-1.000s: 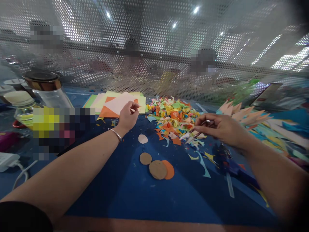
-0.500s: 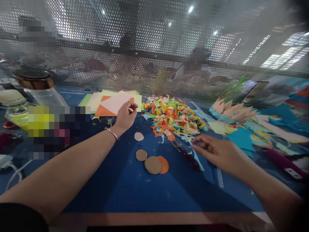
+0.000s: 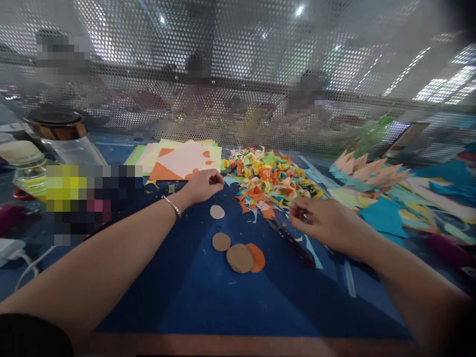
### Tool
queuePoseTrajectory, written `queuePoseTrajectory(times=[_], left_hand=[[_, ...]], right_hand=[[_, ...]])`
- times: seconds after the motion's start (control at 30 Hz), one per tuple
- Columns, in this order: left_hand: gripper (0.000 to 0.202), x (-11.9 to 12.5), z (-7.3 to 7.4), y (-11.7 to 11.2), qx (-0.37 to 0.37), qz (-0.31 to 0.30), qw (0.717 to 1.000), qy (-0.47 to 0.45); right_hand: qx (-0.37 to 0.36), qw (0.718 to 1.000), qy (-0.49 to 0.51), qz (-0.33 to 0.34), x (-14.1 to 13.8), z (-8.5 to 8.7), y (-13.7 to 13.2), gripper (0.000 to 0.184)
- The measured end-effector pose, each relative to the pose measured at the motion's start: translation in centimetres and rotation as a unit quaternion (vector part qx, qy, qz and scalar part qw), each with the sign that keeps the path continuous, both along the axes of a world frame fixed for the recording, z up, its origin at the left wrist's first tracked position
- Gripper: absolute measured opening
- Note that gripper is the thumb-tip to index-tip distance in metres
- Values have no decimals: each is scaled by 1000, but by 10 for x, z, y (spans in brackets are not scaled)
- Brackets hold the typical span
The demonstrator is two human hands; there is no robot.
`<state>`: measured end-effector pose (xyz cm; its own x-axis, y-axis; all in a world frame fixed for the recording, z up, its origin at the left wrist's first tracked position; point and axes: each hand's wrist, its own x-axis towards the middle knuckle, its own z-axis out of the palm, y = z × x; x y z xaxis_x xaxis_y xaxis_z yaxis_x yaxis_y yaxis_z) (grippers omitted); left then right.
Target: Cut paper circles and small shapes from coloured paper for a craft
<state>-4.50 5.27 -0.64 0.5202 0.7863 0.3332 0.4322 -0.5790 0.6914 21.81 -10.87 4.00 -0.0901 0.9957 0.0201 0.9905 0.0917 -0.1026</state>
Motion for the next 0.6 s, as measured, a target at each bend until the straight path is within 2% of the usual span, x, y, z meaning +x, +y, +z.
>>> queuePoseTrajectory(times=[0.07,0.17,0.27,0.33,0.4,0.5,0.6], left_hand=[[3,-1,6,-2,-23,-42,998,38],[6,-3,18,-11,-44,-91,990,94],[9,0,30,-31,-25,-98,983,151],[17,6,36,-51,-16,-135,971,198],[23,14,38,-72,10,-177,955,236],[36,23,37,-100,46,-206,935,286],[33,26,37,-113,70,-231,918,314]], right_hand=[[-7,999,23,43,-16,5,3,14],[-38,994,55,91,-35,1,9,9],[-55,992,52,97,-44,-11,12,6],[-55,993,37,102,-44,-17,12,5],[-51,993,20,106,-42,-21,10,5],[-42,993,3,107,-38,-25,8,8],[-30,993,7,118,-35,-28,7,10]])
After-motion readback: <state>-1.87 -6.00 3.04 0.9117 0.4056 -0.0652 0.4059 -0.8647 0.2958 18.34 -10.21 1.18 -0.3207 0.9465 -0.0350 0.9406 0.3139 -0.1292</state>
